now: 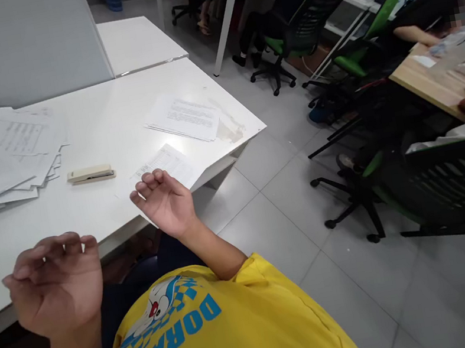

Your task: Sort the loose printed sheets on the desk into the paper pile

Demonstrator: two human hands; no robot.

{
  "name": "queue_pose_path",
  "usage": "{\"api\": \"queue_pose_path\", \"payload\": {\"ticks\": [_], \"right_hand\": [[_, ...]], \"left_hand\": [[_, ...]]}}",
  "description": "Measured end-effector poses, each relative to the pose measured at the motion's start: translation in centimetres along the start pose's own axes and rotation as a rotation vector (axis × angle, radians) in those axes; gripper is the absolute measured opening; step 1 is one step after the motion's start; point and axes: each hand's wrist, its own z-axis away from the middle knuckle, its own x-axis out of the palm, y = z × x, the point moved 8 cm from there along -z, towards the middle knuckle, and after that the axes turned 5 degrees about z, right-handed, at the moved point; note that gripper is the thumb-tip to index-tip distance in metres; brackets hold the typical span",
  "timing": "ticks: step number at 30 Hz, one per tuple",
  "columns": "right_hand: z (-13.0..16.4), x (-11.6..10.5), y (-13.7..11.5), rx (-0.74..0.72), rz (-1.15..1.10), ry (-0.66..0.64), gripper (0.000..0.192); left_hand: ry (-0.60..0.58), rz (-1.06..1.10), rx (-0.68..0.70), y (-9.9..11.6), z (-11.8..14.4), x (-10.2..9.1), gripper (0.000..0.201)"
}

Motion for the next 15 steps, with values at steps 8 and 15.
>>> {"api": "queue_pose_path", "payload": {"ticks": [8,15], "right_hand": [[0.0,0.4,0.0,-0.019,-0.032,-0.037,0.035],[-0.1,-1.6,-2.1,-0.151,0.374,-0.051,0.035]], "left_hand": [[0.015,0.052,-0.010,0.0,0.0,-0.2,0.045],[-0.029,-0.042,0.056,0.6,0.1,-1.4,0.056]]}}
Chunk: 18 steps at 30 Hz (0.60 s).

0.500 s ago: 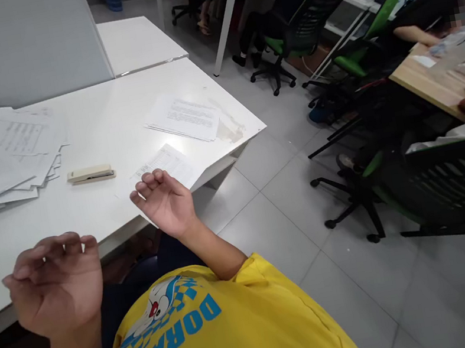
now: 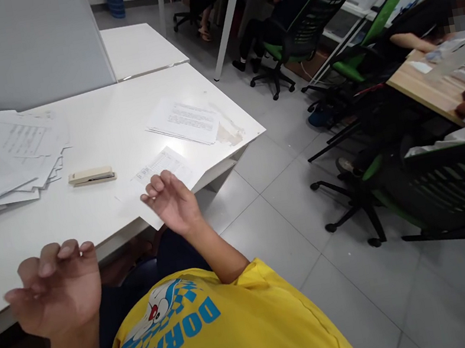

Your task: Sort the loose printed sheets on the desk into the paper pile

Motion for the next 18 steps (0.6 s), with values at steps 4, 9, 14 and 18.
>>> {"api": "queue_pose_path", "payload": {"ticks": [4,9,14,18], "right_hand": [[-2.4,-6.3,-1.7,-0.105,0.877,0.075,0.043],[-3.2,-11.0,1.6,0.053,1.609,-0.011,0.066],[0.4,-9.8,2.7,-0.045,1.521,0.028,0.062],[1.7,-12.0,1.3,0.033,1.145,0.315,0.072]], "left_hand": [[0.233,-0.243,-0.127,-3.8,2.7,-3.9,0.038],[0.307,-0.223,-0.696,-13.9,4.6,-6.0,0.031],[0.166,-0.423,-0.761,-15.7,1.4,-6.5,0.051],[-0.176,-1.004,-0.573,-11.8,-0.5,-5.3,0.064]]}}
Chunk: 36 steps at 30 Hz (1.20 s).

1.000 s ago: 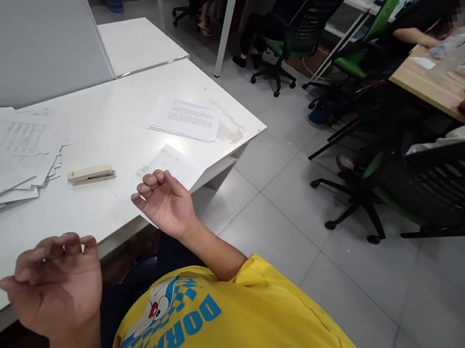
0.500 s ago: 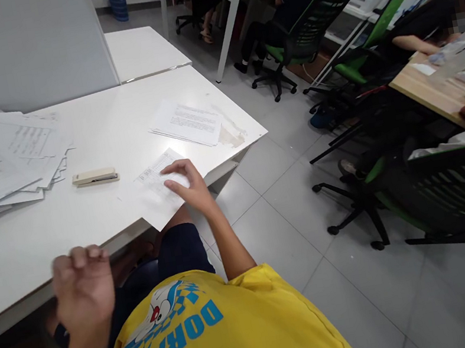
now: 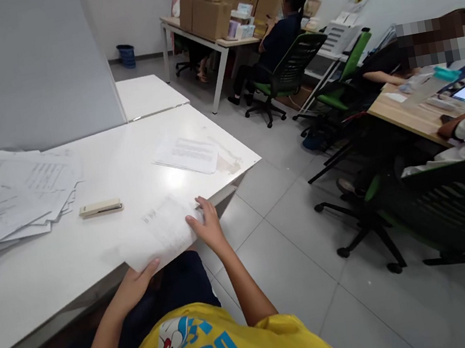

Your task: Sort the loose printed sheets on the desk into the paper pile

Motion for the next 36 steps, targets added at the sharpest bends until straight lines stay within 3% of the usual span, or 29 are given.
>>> {"api": "queue_pose_path", "payload": {"ticks": [2,5,8,10,13,17,19,21,23,27,36], "right_hand": [[-0.6,-0.3,0.1,0.092,-0.239,-0.082,0.072],[-2.3,-1.1,-1.9,0.030,-0.492,-0.193,0.059],[-5.3,-3.2,-3.5,-0.130,-0.578,-0.017,0.048],[-7.2,-3.3,-3.5,-0.176,-0.592,0.045,0.044],[-9.1,-1.3,-2.7,-0.145,-0.545,-0.073,0.046],[-9.1,-0.5,-1.9,-0.071,-0.407,-0.201,0.045],[-8.6,-0.6,-1.5,0.004,-0.366,-0.248,0.043],[-8.2,-0.6,-1.0,0.103,-0.329,-0.285,0.041],[-7.9,-0.2,-0.5,0.181,-0.286,-0.303,0.040],[-7.5,1.0,0.1,0.234,-0.234,-0.312,0.041],[-6.7,1.9,0.3,0.237,-0.309,-0.293,0.044]], "left_hand": [[-0.095,-0.224,0.126,2.5,0.3,-0.6,0.061],[-0.148,-0.372,0.242,6.1,-0.9,-1.7,0.054],[-0.012,-0.319,0.361,8.7,-4.0,-3.5,0.053],[0.104,-0.237,0.426,9.0,-6.2,-4.4,0.051],[0.206,-0.152,0.505,8.1,-8.1,-4.7,0.044],[0.271,-0.136,0.570,7.2,-8.2,-5.7,0.041],[0.378,-0.247,0.645,8.2,-7.6,-7.6,0.038],[0.455,-0.508,0.767,9.9,-7.1,-9.3,0.035],[0.379,-0.821,0.874,10.8,-7.6,-9.5,0.039],[0.209,-1.177,0.881,9.6,-9.2,-9.3,0.050],[0.124,-1.254,0.836,8.4,-9.6,-8.1,0.057]]}}
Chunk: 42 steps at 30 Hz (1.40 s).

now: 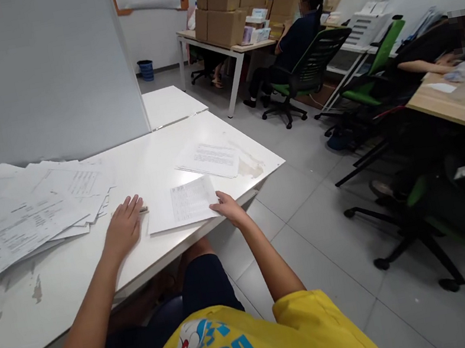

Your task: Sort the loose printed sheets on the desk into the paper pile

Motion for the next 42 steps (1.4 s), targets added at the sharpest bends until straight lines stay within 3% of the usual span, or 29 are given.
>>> {"api": "queue_pose_path", "payload": {"ticks": [4,10,15,19,28,37,39,42], "right_hand": [[0.6,0.3,0.0,-0.024,0.011,0.019,0.049],[0.9,1.8,-1.1,-0.033,0.211,0.012,0.044],[1.2,0.3,-1.7,-0.043,0.319,0.079,0.040],[1.6,0.1,-1.9,-0.025,0.315,0.077,0.042],[0.7,2.0,-1.2,-0.047,0.300,0.028,0.044],[0.2,2.6,-0.7,-0.063,0.242,0.109,0.036],[1.0,1.7,-1.2,-0.122,0.296,0.194,0.032],[3.1,-1.1,-3.2,-0.252,0.312,0.530,0.032]], "left_hand": [[-0.012,0.034,0.000,-0.1,0.0,0.0,0.059],[0.002,0.083,-0.005,-0.3,0.1,0.2,0.065],[-0.012,0.103,-0.018,-0.5,0.1,0.4,0.072],[-0.005,0.088,0.009,-0.2,0.0,0.4,0.069],[0.000,0.109,0.024,-0.5,-0.2,0.8,0.068],[0.019,0.166,0.048,-1.2,-0.6,1.4,0.065],[0.001,0.142,0.042,-0.8,-0.6,1.2,0.066],[-0.046,0.092,0.025,-0.1,-0.3,1.0,0.066]]}}
